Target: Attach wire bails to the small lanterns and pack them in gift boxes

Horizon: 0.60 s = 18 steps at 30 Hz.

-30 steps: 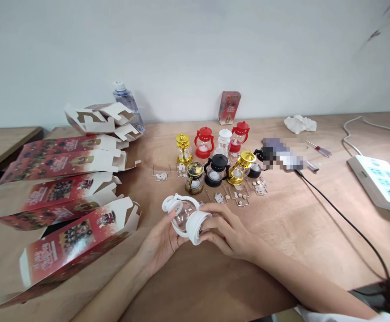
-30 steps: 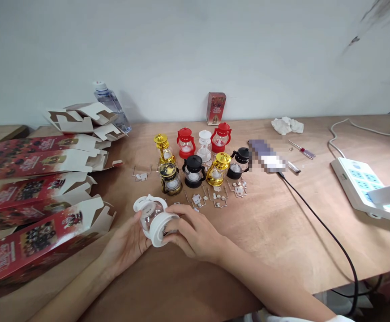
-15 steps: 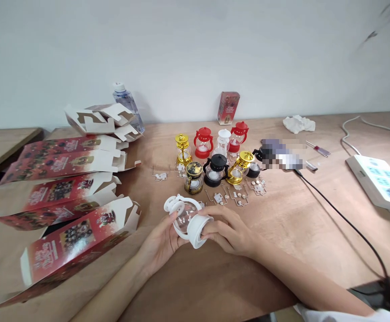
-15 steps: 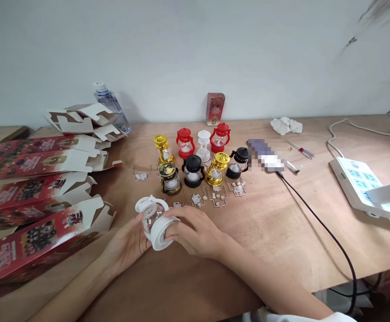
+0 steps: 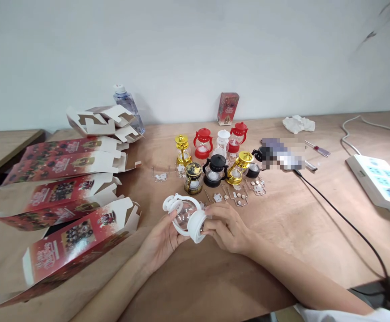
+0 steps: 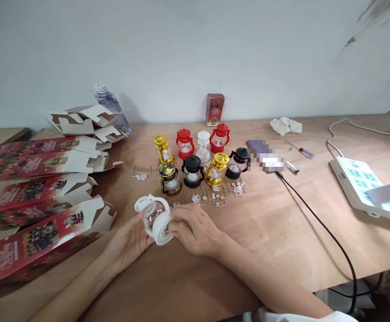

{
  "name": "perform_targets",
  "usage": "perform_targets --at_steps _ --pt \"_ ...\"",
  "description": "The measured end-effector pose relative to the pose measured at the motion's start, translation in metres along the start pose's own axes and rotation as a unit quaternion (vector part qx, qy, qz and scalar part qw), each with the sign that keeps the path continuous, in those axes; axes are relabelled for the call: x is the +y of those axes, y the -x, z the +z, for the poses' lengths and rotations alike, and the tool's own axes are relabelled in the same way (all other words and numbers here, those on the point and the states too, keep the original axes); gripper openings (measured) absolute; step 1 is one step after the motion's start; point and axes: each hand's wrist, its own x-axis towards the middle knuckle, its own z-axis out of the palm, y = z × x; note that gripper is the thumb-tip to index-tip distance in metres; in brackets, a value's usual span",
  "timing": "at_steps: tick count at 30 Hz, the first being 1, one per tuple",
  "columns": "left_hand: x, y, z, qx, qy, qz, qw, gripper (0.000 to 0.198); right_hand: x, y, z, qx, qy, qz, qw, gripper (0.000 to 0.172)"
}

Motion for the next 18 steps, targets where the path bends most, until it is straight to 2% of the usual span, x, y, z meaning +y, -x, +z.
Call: perform_targets --at_steps 7,14,16,18 --pt "0.001 0.002 0.003 -0.01 -0.001 0.008 1.0 0.016 -0.002 0.0 -0.003 0.012 -0.001 0.019 1.0 0.005" --pt "0.002 0.004 0.007 0.015 0.022 0.007 1.0 0.019 -0.003 0.003 0.0 0.061 -0.019 0.015 0.998 0.017" --pt "0.002 0.004 0.008 0.034 0.03 0.011 0.999 0.021 -0.007 0.003 0.002 0.088 -0.075 0.078 0.99 0.018" --pt "0.003 0.004 0.009 0.056 0.042 0.021 0.997 0.022 -0.012 0.003 0.004 0.121 -0.161 0.196 0.96 0.017"
